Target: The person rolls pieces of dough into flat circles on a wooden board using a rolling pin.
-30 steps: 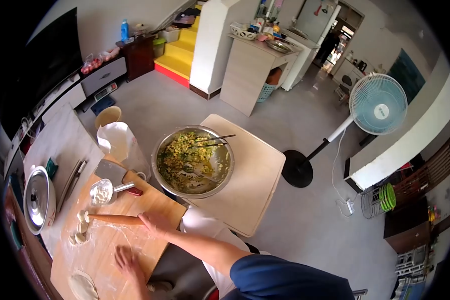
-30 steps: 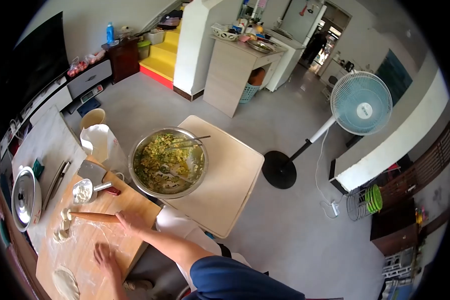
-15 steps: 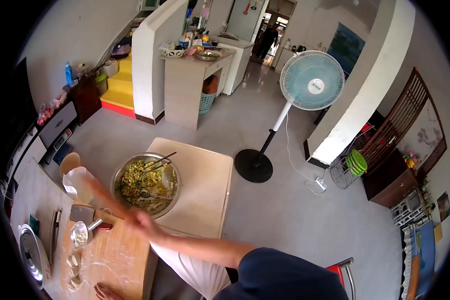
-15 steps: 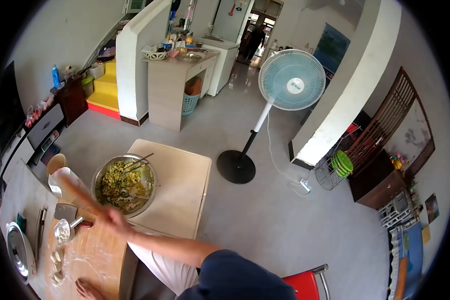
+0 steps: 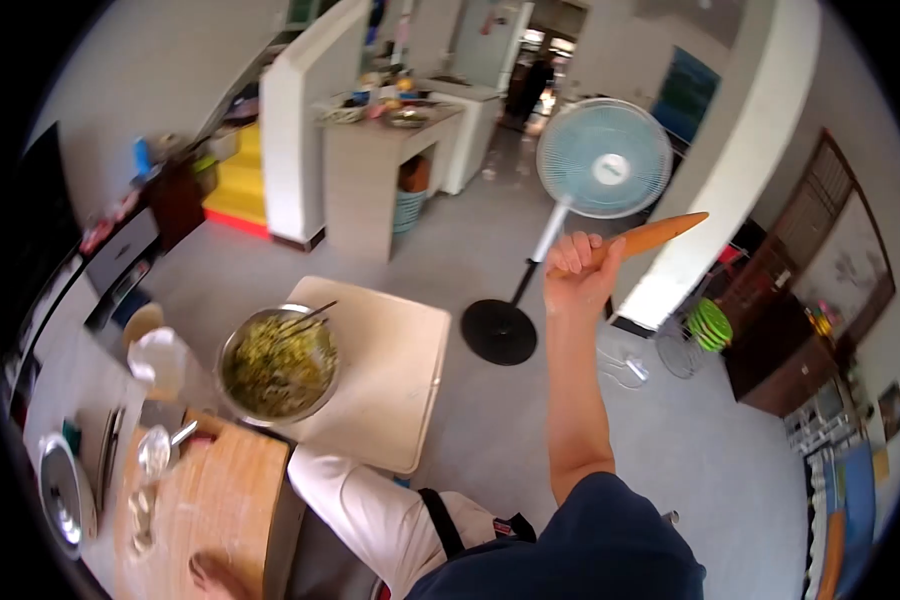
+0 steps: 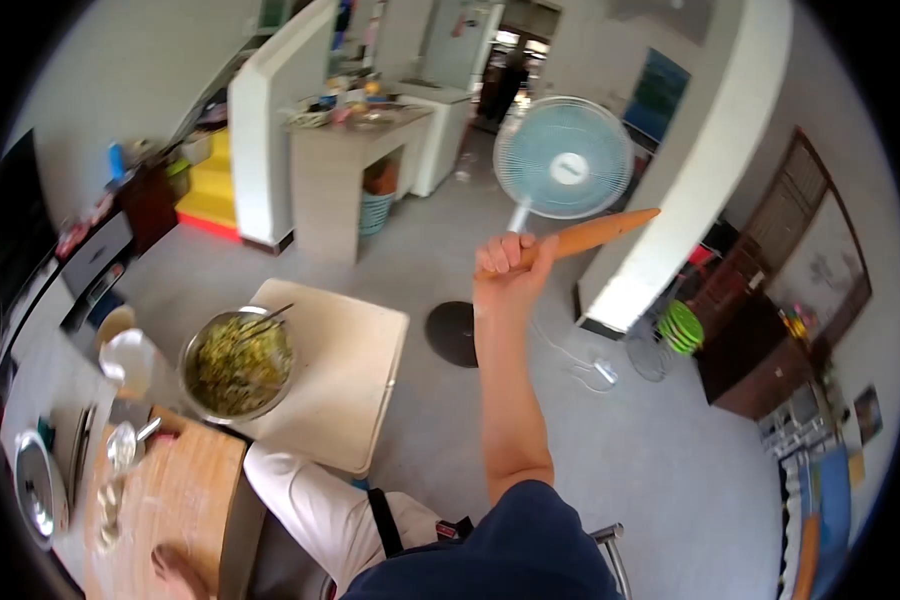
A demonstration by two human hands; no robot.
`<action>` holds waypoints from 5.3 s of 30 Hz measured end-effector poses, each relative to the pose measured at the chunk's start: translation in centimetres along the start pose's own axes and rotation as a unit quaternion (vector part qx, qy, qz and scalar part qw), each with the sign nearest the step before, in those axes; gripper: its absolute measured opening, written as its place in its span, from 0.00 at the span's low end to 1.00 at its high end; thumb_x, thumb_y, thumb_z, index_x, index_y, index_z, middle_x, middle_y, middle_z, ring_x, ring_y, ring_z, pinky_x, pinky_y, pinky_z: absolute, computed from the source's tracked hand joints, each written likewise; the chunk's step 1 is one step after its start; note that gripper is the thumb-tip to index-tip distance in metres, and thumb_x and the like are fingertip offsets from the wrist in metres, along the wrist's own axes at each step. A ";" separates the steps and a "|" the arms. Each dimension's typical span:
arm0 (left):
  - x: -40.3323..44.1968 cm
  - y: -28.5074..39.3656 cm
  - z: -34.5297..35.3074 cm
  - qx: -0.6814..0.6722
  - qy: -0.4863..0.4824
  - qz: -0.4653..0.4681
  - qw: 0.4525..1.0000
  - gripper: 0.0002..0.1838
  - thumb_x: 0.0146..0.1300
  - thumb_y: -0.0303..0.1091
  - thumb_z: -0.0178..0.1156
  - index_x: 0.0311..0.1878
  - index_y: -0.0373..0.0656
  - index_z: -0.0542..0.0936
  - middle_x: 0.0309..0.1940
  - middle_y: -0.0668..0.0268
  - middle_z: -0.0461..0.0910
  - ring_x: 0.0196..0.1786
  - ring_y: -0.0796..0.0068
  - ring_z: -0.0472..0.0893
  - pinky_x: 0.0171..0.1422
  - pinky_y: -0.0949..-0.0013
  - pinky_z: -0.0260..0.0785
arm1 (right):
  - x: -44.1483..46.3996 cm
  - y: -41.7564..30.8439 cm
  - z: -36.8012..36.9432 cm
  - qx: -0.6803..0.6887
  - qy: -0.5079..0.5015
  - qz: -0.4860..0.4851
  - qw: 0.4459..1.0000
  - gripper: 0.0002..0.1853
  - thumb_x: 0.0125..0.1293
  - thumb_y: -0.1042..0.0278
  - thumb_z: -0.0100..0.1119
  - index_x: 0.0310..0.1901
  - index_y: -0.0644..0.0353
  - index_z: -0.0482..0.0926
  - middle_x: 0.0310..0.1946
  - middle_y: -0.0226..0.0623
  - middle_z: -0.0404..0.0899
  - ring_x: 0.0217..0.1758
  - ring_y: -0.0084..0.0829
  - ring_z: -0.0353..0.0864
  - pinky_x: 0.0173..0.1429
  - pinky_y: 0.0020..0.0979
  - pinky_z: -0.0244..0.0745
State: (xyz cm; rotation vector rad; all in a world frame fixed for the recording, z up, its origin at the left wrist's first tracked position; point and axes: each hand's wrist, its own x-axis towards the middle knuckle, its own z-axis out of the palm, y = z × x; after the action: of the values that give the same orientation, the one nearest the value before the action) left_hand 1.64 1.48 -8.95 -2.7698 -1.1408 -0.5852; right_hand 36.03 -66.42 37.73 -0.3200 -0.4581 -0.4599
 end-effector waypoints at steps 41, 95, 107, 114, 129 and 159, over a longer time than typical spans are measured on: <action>2.2 8.5 -7.8 -0.133 -0.180 0.069 0.972 0.37 0.69 0.56 0.56 0.76 0.51 0.64 0.79 0.62 0.58 0.82 0.56 0.53 0.83 0.49 0.45 | -44.9 46.4 -12.7 -0.550 -0.484 0.305 0.609 0.16 0.69 0.56 0.63 0.39 0.61 0.73 0.24 0.49 0.79 0.27 0.51 0.82 0.32 0.47 0.73; 5.0 9.7 -5.0 -0.148 -0.068 -0.058 0.985 0.28 0.66 0.43 0.62 0.67 0.44 0.72 0.73 0.55 0.66 0.77 0.48 0.60 0.80 0.48 0.51 | -44.5 45.8 -11.2 -0.624 -0.528 0.215 0.535 0.19 0.66 0.46 0.62 0.36 0.55 0.73 0.21 0.43 0.81 0.22 0.48 0.82 0.25 0.47 0.74; 6.3 3.0 -2.5 -0.011 -0.067 -0.174 0.982 0.29 0.70 0.43 0.59 0.72 0.48 0.68 0.76 0.61 0.64 0.78 0.53 0.61 0.79 0.50 0.53 | -44.5 45.9 -11.6 -0.597 -0.525 0.241 0.556 0.17 0.65 0.50 0.63 0.40 0.54 0.73 0.19 0.41 0.81 0.22 0.47 0.82 0.25 0.46 0.75; 2.8 7.5 -4.4 -0.081 -0.085 -0.029 0.993 0.28 0.68 0.37 0.57 0.71 0.45 0.68 0.74 0.55 0.66 0.77 0.49 0.61 0.77 0.50 0.57 | -42.9 44.9 -10.0 -0.579 -0.525 0.306 0.543 0.14 0.65 0.57 0.62 0.39 0.58 0.72 0.27 0.45 0.84 0.30 0.49 0.85 0.33 0.48 0.78; 6.2 11.7 -6.2 -0.022 -0.181 -0.057 0.982 0.35 0.70 0.51 0.55 0.78 0.53 0.63 0.81 0.63 0.54 0.82 0.53 0.50 0.83 0.49 0.43 | -44.1 45.8 -11.5 -0.563 -0.530 0.270 0.573 0.16 0.64 0.57 0.64 0.40 0.59 0.72 0.26 0.45 0.84 0.28 0.50 0.85 0.32 0.48 0.78; 2.2 7.2 -8.2 -0.314 -0.143 -0.013 0.938 0.28 0.72 0.41 0.54 0.74 0.48 0.67 0.77 0.62 0.63 0.79 0.54 0.59 0.82 0.52 0.50 | -45.3 46.9 -12.7 -0.599 -0.546 0.246 0.531 0.23 0.66 0.42 0.61 0.37 0.56 0.73 0.21 0.47 0.80 0.25 0.54 0.81 0.29 0.51 0.73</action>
State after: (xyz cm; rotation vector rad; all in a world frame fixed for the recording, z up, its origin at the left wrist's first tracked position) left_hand 5.53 -4.07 -0.06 -3.4847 -1.2120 -0.6617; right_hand 27.34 -15.72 -4.22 -2.1423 -1.1906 0.1622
